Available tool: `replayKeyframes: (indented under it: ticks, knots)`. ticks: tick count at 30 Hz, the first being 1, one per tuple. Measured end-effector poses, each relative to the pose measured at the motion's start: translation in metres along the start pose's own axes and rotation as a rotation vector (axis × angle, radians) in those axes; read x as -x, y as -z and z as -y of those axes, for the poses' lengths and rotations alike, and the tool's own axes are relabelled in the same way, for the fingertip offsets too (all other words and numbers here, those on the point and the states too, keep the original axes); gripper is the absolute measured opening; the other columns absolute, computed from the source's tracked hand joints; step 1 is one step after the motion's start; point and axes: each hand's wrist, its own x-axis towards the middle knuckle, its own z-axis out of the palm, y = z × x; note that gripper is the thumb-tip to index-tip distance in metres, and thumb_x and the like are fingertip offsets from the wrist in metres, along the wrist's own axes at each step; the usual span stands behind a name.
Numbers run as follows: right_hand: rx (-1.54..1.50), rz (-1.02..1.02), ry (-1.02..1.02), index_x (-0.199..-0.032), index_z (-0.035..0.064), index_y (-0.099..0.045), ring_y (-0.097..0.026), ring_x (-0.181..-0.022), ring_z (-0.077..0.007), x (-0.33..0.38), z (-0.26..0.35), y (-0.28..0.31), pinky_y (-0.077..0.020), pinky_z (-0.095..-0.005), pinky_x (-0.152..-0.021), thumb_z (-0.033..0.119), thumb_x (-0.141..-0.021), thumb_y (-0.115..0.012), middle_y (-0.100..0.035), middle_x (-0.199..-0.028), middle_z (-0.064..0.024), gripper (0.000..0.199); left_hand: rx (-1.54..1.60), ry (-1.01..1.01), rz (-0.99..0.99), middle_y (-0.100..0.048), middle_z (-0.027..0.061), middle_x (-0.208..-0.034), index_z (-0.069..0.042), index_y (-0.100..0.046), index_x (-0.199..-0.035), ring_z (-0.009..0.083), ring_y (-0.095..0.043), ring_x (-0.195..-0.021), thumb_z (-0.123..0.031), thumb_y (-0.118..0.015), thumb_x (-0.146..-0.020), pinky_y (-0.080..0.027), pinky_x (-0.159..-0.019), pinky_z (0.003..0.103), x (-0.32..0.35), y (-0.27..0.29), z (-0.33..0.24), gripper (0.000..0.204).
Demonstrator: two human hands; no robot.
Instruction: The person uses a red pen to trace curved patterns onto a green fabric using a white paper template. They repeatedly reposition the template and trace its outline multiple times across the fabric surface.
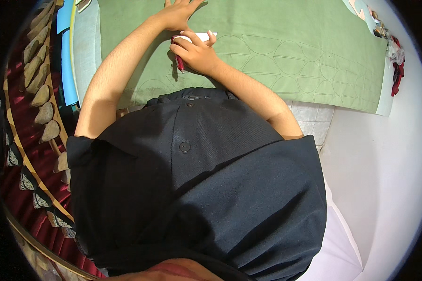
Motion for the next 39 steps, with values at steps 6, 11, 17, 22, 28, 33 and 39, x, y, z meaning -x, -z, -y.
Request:
replayKeyframes:
  ticks: [6,11,17,22,28,33,39]
  knots:
    - [0.011,-0.026,0.011,-0.094,0.0268,-0.062,-0.057,-0.109,-0.012,-0.001,0.0,-0.003,-0.0052,-0.0531,-0.103,0.026,-0.08,-0.061,-0.062,-0.101,0.0103,0.013,-0.009,0.014,0.014,-0.017,0.0219,-0.155,-0.024,-0.019,-0.152,0.0409,-0.022,-0.141,-0.033,-0.085,-0.057,-0.019,-0.106,0.07,0.0,0.002,-0.003,0.116]
    - [0.026,-0.018,-0.006,-0.094,0.025,-0.062,-0.056,-0.109,-0.0117,-0.003,0.001,-0.001,-0.0058,-0.0527,-0.103,0.026,-0.081,-0.061,-0.063,-0.102,0.0103,0.014,-0.089,-0.007,0.019,-0.016,0.0216,-0.156,-0.027,-0.02,-0.151,0.04,-0.022,-0.142,-0.032,-0.085,-0.057,-0.018,-0.105,0.072,-0.002,0.003,-0.007,0.114]
    - [-0.07,0.003,-0.088,-0.097,0.024,-0.062,-0.056,-0.11,-0.0116,0.002,0.003,0.0,-0.0078,-0.0527,-0.101,0.025,-0.08,-0.064,-0.065,-0.102,0.0111,0.017,-0.208,-0.044,0.029,-0.016,0.021,-0.156,-0.027,-0.023,-0.151,0.0403,-0.022,-0.142,-0.033,-0.084,-0.06,-0.018,-0.103,0.075,-0.002,0.005,-0.014,0.11]
    - [-0.158,0.032,-0.152,-0.096,0.0233,-0.064,-0.057,-0.11,-0.013,0.008,0.003,0.013,-0.0081,-0.0543,-0.1,0.022,-0.081,-0.071,-0.066,-0.098,0.0102,0.017,-0.22,-0.036,-0.012,-0.016,0.0206,-0.156,-0.027,-0.024,-0.151,0.0406,-0.022,-0.142,-0.035,-0.085,-0.059,-0.017,-0.103,0.076,-0.006,-0.008,-0.012,0.11]
    - [-0.309,0.05,-0.176,-0.095,0.0243,-0.066,-0.058,-0.109,-0.0136,0.012,-0.004,0.021,-0.0085,-0.0541,-0.1,0.019,-0.082,-0.071,-0.066,-0.095,0.0133,0.015,-0.235,0.039,0.04,-0.016,0.0207,-0.156,-0.026,-0.027,-0.15,0.0404,-0.019,-0.143,-0.036,-0.087,-0.056,-0.015,-0.104,0.076,0.004,0.004,-0.02,0.112]
    - [-0.268,0.094,-0.172,-0.094,0.0247,-0.059,-0.055,-0.111,-0.0112,0.027,-0.012,0.036,-0.0109,-0.0512,-0.099,0.021,-0.082,-0.07,-0.066,-0.094,0.014,0.017,-0.212,0.013,0.057,-0.015,0.0202,-0.156,-0.026,-0.026,-0.15,0.0394,-0.017,-0.144,-0.028,-0.089,-0.054,-0.015,-0.105,0.074,0.0,0.0,-0.018,0.115]
    - [-0.303,0.092,-0.281,-0.092,0.0241,-0.064,-0.055,-0.111,-0.0116,0.039,-0.01,0.039,-0.0111,-0.052,-0.099,0.018,-0.083,-0.069,-0.066,-0.093,0.0141,0.013,-0.218,0.025,0.12,-0.014,0.0202,-0.157,-0.026,-0.026,-0.15,0.0383,-0.015,-0.145,-0.022,-0.09,-0.052,-0.013,-0.107,0.072,0.001,0.012,-0.029,0.116]
